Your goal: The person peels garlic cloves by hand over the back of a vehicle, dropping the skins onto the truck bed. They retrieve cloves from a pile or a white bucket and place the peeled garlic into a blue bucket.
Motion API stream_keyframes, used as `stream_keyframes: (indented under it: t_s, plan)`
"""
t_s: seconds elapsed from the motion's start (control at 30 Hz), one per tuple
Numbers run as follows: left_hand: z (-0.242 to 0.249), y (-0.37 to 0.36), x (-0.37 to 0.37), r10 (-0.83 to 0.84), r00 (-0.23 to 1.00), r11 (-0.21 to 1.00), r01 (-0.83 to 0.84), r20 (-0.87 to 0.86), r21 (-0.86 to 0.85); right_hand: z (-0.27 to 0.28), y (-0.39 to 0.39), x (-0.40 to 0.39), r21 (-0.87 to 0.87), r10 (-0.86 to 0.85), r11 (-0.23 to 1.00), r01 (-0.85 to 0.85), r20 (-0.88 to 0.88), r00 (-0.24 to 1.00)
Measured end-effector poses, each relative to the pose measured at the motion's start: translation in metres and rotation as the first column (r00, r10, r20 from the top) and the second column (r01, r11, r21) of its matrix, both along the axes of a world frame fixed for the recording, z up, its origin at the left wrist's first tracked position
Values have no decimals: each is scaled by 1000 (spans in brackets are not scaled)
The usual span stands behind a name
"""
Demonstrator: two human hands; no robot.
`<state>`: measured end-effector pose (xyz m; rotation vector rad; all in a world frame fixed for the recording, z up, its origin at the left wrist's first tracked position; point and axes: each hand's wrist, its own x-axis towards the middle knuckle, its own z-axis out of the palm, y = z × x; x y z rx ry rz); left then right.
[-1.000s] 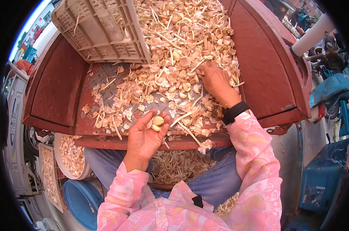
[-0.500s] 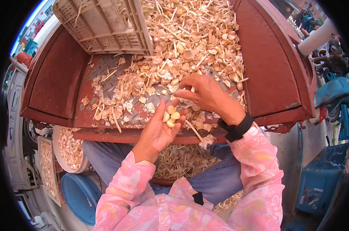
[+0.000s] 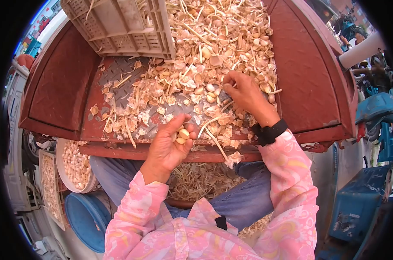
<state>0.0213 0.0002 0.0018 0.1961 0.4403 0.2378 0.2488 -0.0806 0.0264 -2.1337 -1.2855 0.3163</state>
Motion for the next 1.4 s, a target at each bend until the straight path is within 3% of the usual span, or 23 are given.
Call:
stream_keyframes:
  t_s: [0.03,0.07,0.1,0.17,0.27,0.37,0.47,0.6,0.7,0.8,1.1,1.2,1.3,1.4]
  plan:
    - [-1,-1,1,-6,1000,1000,6,2,-13,0,-3,3,32,-46,998,45,31,998]
    - [-2,-2,1,-14,1000,1000,14,4,-25,0,-5,5,51,-30,999,18,246,969]
    - [-2,-3,2,-15,1000,1000,15,2,-26,1,-8,6,65,-18,998,-13,449,893]
    - [-1,-3,1,-21,1000,999,21,-5,-24,3,-11,7,75,-11,994,-76,782,623]
    - [1,-4,2,-4,1000,1000,4,-4,-23,6,-8,4,-110,190,981,-161,349,918]
    - [0,-1,2,-2,1000,1000,2,-7,-9,-5,-11,-4,-172,318,947,-273,356,879]
    - [0,-2,3,-22,1000,999,21,-16,-24,1,-6,-4,-304,312,926,-224,283,907]
    - [-3,-2,2,-27,1000,999,27,8,-25,-2,-11,-4,-176,144,981,-84,365,920]
    - [-2,-4,2,-18,1000,1000,19,14,-19,-1,-5,1,-11,139,989,-147,400,906]
    - [2,-6,6,-7,1000,1000,7,-1,4,-3,6,-3,-192,157,978,-80,431,889]
    - [2,-9,14,31,999,997,-29,-18,76,-7,-4,10,-128,203,977,-171,311,928]
    - [6,-9,16,43,999,995,-40,-31,89,-7,-14,10,-10,98,995,-102,388,917]
    - [7,-7,18,42,999,995,-40,-27,92,4,-15,9,47,76,994,-96,324,943]
    - [7,-7,24,25,997,991,-15,-75,133,-6,-10,4,-145,128,987,-74,408,904]
